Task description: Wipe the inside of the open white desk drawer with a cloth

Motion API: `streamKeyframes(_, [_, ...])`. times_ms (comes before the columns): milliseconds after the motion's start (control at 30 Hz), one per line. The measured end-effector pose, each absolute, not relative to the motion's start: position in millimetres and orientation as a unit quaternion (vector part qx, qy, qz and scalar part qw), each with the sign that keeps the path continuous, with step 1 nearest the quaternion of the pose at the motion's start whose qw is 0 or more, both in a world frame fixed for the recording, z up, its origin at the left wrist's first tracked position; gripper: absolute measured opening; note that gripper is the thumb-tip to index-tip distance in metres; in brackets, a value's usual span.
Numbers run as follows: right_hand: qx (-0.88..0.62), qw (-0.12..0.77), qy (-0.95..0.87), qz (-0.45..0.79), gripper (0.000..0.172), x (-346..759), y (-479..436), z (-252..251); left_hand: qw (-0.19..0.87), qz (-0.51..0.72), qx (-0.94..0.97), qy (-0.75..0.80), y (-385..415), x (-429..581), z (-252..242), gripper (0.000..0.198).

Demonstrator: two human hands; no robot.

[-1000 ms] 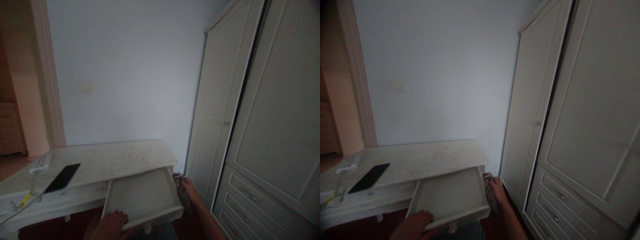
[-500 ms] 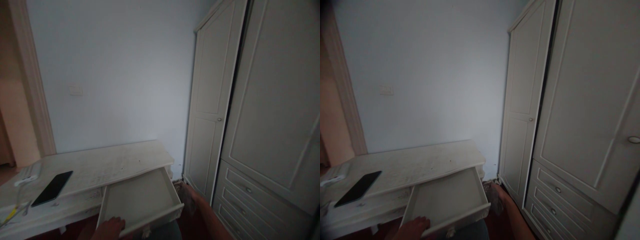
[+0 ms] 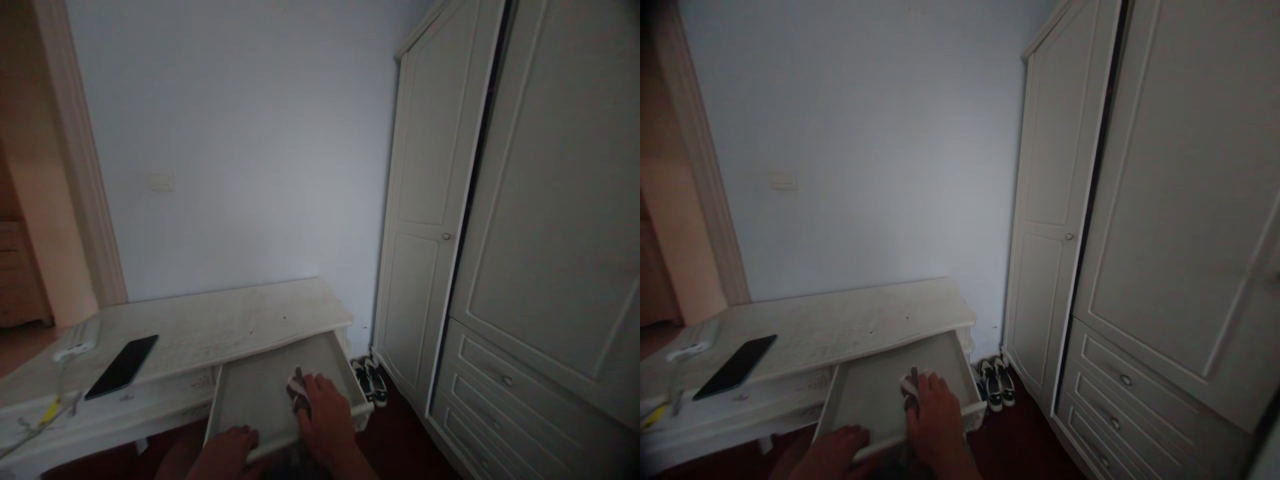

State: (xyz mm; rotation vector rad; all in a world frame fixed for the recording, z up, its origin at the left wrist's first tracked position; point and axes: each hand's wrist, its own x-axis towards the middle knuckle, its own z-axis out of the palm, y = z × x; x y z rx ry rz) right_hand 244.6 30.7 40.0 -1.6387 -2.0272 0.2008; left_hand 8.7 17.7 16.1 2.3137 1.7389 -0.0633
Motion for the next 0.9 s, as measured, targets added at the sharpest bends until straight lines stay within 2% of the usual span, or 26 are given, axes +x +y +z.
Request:
streamKeyframes(200, [-0.564,0.272,-0.774,0.095,0.058,186.8,20.3,28.2,0.132,-0.011,0.792,0.596,19.5,9.9,15.0,0.043])
streamKeyframes(467, [-0.555,0.273,-0.778,0.112,0.076,209.6,20.7,19.1,0.119,-0.007,0.81,0.574,22.3,8.6,8.1,0.051])
streamKeyframes(633, [-0.583,0.238,-0.77,0.1,0.072,200.7,17.8,29.7,0.118,0.005,0.803,0.584,19.7,9.5,9.1,0.05])
streamKeyframes(800, [-0.594,0.243,-0.763,0.083,0.06,190.3,15.0,41.4,0.12,0.0,0.808,0.577,20.8,9.4,11.5,0.049])
streamKeyframes(900, [-0.602,0.233,-0.76,0.075,0.062,190.4,16.8,42.0,0.122,-0.006,0.809,0.575,22.3,9.1,12.2,0.05])
